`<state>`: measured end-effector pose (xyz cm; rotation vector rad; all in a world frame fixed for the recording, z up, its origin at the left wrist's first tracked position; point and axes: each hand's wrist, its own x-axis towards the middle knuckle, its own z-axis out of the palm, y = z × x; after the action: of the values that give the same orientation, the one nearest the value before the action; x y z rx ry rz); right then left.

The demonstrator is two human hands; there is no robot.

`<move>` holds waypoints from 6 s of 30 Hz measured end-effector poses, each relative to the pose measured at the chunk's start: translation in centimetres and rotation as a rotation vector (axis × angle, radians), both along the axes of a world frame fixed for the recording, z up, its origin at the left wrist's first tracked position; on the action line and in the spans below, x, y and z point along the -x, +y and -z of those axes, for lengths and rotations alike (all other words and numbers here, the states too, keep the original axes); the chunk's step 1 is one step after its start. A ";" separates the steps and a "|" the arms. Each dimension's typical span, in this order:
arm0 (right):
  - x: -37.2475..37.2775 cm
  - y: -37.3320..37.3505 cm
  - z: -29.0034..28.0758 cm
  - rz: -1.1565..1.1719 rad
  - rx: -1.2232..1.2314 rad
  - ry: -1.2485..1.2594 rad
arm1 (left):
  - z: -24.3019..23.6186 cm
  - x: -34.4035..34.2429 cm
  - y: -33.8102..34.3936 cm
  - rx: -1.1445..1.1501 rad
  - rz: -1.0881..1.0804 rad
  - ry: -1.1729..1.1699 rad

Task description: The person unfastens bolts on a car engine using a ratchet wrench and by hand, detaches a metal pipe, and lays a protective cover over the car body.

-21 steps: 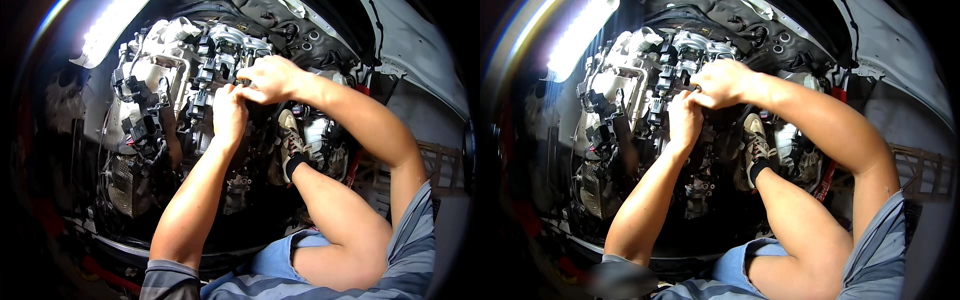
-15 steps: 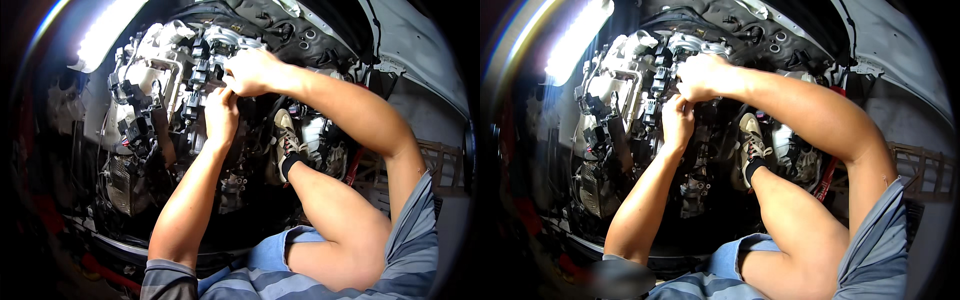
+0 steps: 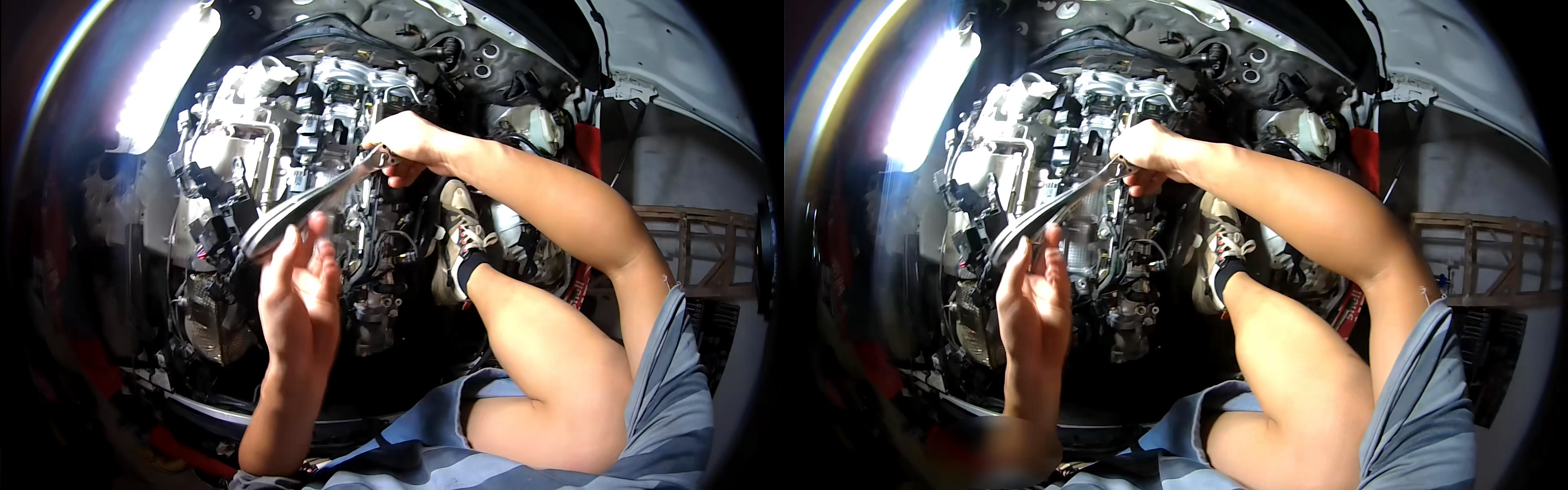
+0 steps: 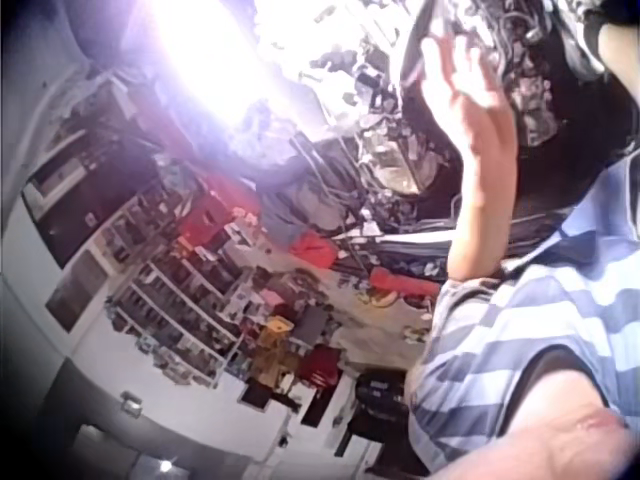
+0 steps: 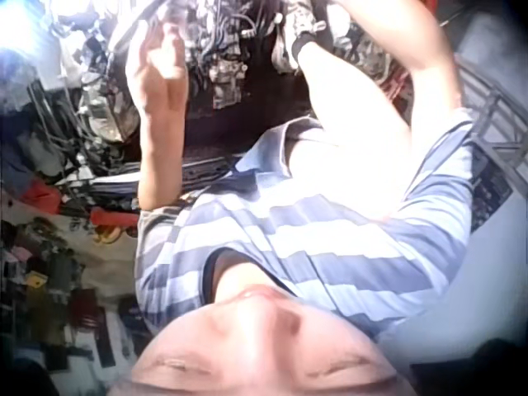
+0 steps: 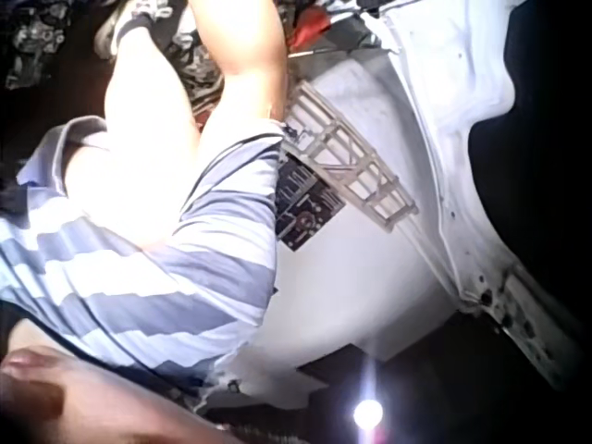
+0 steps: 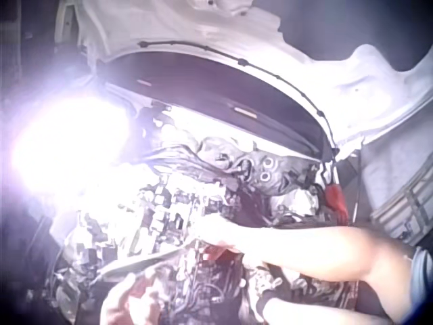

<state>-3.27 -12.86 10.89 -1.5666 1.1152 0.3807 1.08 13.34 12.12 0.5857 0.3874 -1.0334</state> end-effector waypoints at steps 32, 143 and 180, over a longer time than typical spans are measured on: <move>1.2 1.2 -3.0 -1.417 1.188 -0.434 | -2.5 -0.8 3.5 -0.009 0.985 -2.251; -3.5 -2.8 -0.3 -1.249 0.640 0.440 | 12.5 2.5 -13.9 -0.679 0.030 -1.581; -2.9 1.0 -2.7 -0.239 0.094 0.455 | 11.7 2.4 -12.1 -0.662 0.224 -1.287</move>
<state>-0.38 -11.83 13.62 -1.7520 1.3025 0.8903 -1.28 1.26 0.42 1.7593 -0.5232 -0.5303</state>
